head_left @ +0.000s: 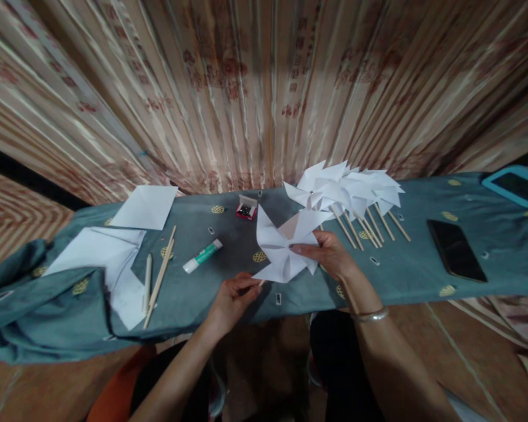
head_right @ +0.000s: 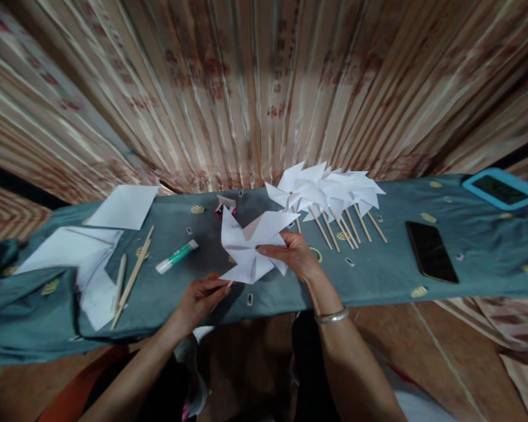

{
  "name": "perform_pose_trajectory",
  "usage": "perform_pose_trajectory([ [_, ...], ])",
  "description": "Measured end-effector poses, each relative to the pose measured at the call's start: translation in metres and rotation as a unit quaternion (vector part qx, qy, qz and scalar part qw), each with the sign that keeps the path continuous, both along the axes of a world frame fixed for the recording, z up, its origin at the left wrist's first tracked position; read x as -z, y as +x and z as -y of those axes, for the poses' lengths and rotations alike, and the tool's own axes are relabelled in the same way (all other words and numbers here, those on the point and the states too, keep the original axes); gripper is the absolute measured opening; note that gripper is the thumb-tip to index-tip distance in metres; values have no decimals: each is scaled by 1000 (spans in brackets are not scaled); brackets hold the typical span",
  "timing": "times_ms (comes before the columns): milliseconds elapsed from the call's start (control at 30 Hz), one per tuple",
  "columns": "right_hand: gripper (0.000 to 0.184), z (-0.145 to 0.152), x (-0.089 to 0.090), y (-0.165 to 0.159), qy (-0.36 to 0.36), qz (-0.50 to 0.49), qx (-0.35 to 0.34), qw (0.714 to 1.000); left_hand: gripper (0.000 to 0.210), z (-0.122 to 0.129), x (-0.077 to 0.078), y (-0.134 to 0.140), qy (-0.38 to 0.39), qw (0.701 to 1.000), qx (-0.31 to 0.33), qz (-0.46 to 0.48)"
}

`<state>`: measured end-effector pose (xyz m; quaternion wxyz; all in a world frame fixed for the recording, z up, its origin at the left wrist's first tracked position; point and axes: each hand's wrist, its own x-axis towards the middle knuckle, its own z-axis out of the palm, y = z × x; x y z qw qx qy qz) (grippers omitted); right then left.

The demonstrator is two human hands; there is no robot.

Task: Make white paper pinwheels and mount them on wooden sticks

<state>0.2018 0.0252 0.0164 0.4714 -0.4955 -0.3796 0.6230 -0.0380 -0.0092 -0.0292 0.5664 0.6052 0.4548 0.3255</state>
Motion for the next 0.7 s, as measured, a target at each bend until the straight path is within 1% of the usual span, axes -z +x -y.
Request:
perform_pose_trajectory([
  [100, 32, 1, 0, 0, -4, -6, -3, 1000, 24, -2, 1, -1, 1, 1000, -6, 18],
  [267, 32, 0, 1, -2, -2, -1, 7, 1000, 33, -4, -2, 0, -26, 999, -13, 42],
  [533, 31, -2, 1, -11, 0, -7, 34, 999, 31, -6, -3, 0, -43, 996, -48, 58],
  [600, 30, -2, 2, -13, 3, -7, 40, 999, 32, -6, -3, 0, -64, 995, -44, 69],
  [700, 31, -3, 5, -14, 3, -5, 29, 1000, 32, -4, -5, 1, -117, 988, -42, 94],
])
